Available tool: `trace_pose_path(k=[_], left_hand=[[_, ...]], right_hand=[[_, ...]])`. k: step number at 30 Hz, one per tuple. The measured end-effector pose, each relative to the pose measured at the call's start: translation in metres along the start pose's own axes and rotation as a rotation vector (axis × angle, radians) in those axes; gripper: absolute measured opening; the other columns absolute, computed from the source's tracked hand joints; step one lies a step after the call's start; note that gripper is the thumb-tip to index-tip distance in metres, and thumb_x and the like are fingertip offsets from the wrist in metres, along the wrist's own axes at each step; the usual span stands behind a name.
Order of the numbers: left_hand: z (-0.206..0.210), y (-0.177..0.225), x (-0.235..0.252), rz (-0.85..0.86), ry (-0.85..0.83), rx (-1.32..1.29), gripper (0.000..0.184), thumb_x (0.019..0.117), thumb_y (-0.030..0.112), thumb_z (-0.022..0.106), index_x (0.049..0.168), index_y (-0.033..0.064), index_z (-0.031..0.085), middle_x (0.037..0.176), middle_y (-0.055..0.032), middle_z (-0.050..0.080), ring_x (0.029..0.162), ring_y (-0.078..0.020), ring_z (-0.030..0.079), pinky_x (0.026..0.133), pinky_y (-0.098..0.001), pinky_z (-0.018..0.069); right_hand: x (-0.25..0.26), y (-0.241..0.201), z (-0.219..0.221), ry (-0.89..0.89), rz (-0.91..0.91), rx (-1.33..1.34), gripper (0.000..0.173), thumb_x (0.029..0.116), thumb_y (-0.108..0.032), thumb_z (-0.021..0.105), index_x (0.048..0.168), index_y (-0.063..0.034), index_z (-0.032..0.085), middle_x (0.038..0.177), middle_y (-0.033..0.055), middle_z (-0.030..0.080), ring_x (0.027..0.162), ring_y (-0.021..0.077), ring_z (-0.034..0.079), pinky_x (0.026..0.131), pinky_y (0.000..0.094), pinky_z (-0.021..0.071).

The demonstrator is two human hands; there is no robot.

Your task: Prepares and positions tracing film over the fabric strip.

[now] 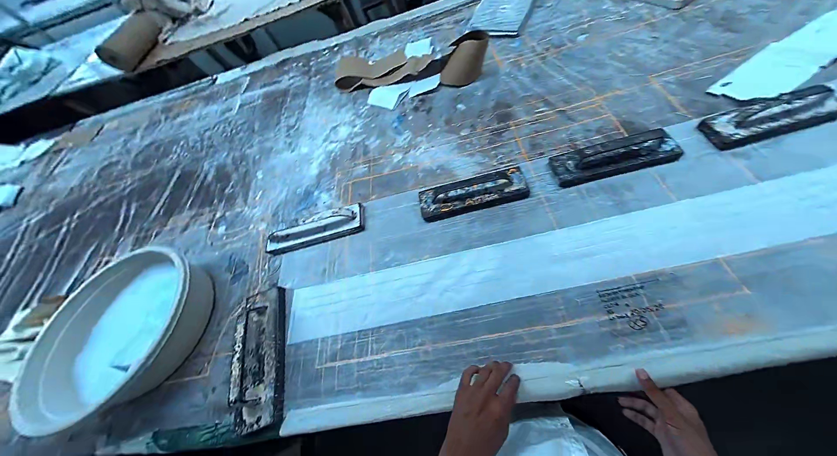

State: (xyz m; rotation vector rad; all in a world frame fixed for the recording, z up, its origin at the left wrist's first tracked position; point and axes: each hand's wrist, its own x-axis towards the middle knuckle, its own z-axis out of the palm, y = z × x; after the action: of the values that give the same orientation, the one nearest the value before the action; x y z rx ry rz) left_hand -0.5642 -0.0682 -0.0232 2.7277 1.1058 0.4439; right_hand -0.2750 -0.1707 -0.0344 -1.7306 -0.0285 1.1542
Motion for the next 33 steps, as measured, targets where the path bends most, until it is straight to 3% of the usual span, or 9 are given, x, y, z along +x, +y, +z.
trace_pose_path(k=[5, 9, 12, 14, 18, 23, 27, 31, 33], left_hand=[[0.008, -0.008, 0.009, -0.048, 0.096, -0.024, 0.023, 0.1004, 0.032, 0.060, 0.111, 0.0219, 0.077, 0.124, 0.0055, 0.073, 0.116, -0.0139, 0.066, 0.096, -0.0383, 0.0522], [0.009, -0.006, 0.010, -0.045, 0.124, -0.041, 0.017, 0.0985, 0.022, 0.061, 0.097, 0.0217, 0.078, 0.116, 0.0073, 0.075, 0.111, -0.0129, 0.068, 0.097, -0.0378, 0.0518], [0.011, -0.006, 0.019, -0.053, 0.158, -0.023, 0.019, 0.0947, 0.012, 0.060, 0.090, 0.0209, 0.076, 0.109, 0.0076, 0.076, 0.103, -0.0116, 0.070, 0.095, -0.0374, 0.0516], [0.010, -0.004, 0.023, -0.085, 0.161, -0.048, 0.019, 0.0955, 0.013, 0.059, 0.091, 0.0203, 0.077, 0.105, 0.0069, 0.076, 0.098, -0.0115, 0.070, 0.095, -0.0377, 0.0514], [-0.006, -0.006, 0.030, -0.179, 0.132, -0.164, 0.018, 0.0969, 0.018, 0.060, 0.094, 0.0182, 0.077, 0.102, 0.0027, 0.077, 0.094, -0.0155, 0.073, 0.091, -0.0434, 0.0539], [-0.019, -0.006, 0.028, -0.138, 0.089, -0.238, 0.020, 0.1002, 0.022, 0.058, 0.098, 0.0146, 0.077, 0.103, -0.0027, 0.076, 0.098, -0.0212, 0.072, 0.090, -0.0444, 0.0543], [-0.034, 0.007, 0.019, 0.005, -0.009, -0.511, 0.019, 0.1003, 0.020, 0.063, 0.098, 0.0072, 0.077, 0.093, -0.0114, 0.075, 0.087, -0.0259, 0.073, 0.079, -0.0414, 0.0595], [-0.030, 0.018, 0.010, -0.064, -0.296, -0.498, 0.041, 0.1059, 0.031, 0.053, 0.135, 0.0039, 0.065, 0.131, -0.0189, 0.068, 0.120, -0.0367, 0.066, 0.102, -0.0536, 0.0512], [-0.029, 0.017, 0.008, -0.192, -0.282, -0.320, 0.054, 0.1042, 0.046, 0.051, 0.131, 0.0020, 0.067, 0.122, -0.0209, 0.072, 0.114, -0.0411, 0.069, 0.096, -0.0607, 0.0525]], right_hand=[[-0.012, -0.024, -0.005, -0.143, -0.092, -0.327, 0.022, 0.1063, -0.024, 0.054, 0.100, -0.0037, 0.059, 0.076, 0.0053, 0.073, 0.064, 0.0166, 0.073, 0.062, 0.0313, 0.0617], [-0.030, -0.051, 0.007, -0.136, -0.387, -0.629, 0.019, 0.0960, -0.023, 0.069, 0.087, -0.0078, 0.061, 0.068, -0.0024, 0.067, 0.058, 0.0079, 0.067, 0.057, 0.0257, 0.0582], [-0.028, -0.059, 0.025, -0.170, -0.681, -0.812, 0.028, 0.0912, -0.028, 0.074, 0.098, -0.0012, 0.069, 0.082, 0.0048, 0.070, 0.071, 0.0104, 0.067, 0.064, 0.0292, 0.0570], [-0.016, -0.054, 0.032, -0.199, -0.872, -0.966, 0.045, 0.0879, -0.038, 0.077, 0.113, -0.0013, 0.070, 0.107, 0.0140, 0.072, 0.098, 0.0244, 0.070, 0.084, 0.0422, 0.0592], [0.001, -0.050, 0.054, -0.220, -1.156, -1.230, 0.053, 0.0887, -0.046, 0.073, 0.133, -0.0186, 0.066, 0.140, 0.0115, 0.062, 0.134, 0.0331, 0.056, 0.111, 0.0579, 0.0436], [0.005, -0.057, 0.070, -0.147, -1.325, -1.270, 0.019, 0.0972, -0.021, 0.059, 0.104, -0.0200, 0.076, 0.113, -0.0037, 0.075, 0.118, 0.0179, 0.068, 0.114, 0.0570, 0.0410], [0.001, -0.061, 0.073, -0.126, -1.367, -1.211, 0.020, 0.0976, -0.019, 0.056, 0.102, -0.0187, 0.076, 0.106, -0.0045, 0.077, 0.110, 0.0131, 0.070, 0.114, 0.0489, 0.0431], [-0.002, -0.064, 0.072, -0.086, -1.415, -1.152, 0.022, 0.1009, -0.023, 0.054, 0.103, -0.0212, 0.076, 0.109, -0.0060, 0.076, 0.113, 0.0105, 0.068, 0.115, 0.0446, 0.0422], [-0.004, -0.064, 0.071, -0.082, -1.439, -1.127, 0.022, 0.1019, -0.023, 0.054, 0.104, -0.0216, 0.076, 0.110, -0.0059, 0.076, 0.115, 0.0099, 0.067, 0.115, 0.0426, 0.0410]])
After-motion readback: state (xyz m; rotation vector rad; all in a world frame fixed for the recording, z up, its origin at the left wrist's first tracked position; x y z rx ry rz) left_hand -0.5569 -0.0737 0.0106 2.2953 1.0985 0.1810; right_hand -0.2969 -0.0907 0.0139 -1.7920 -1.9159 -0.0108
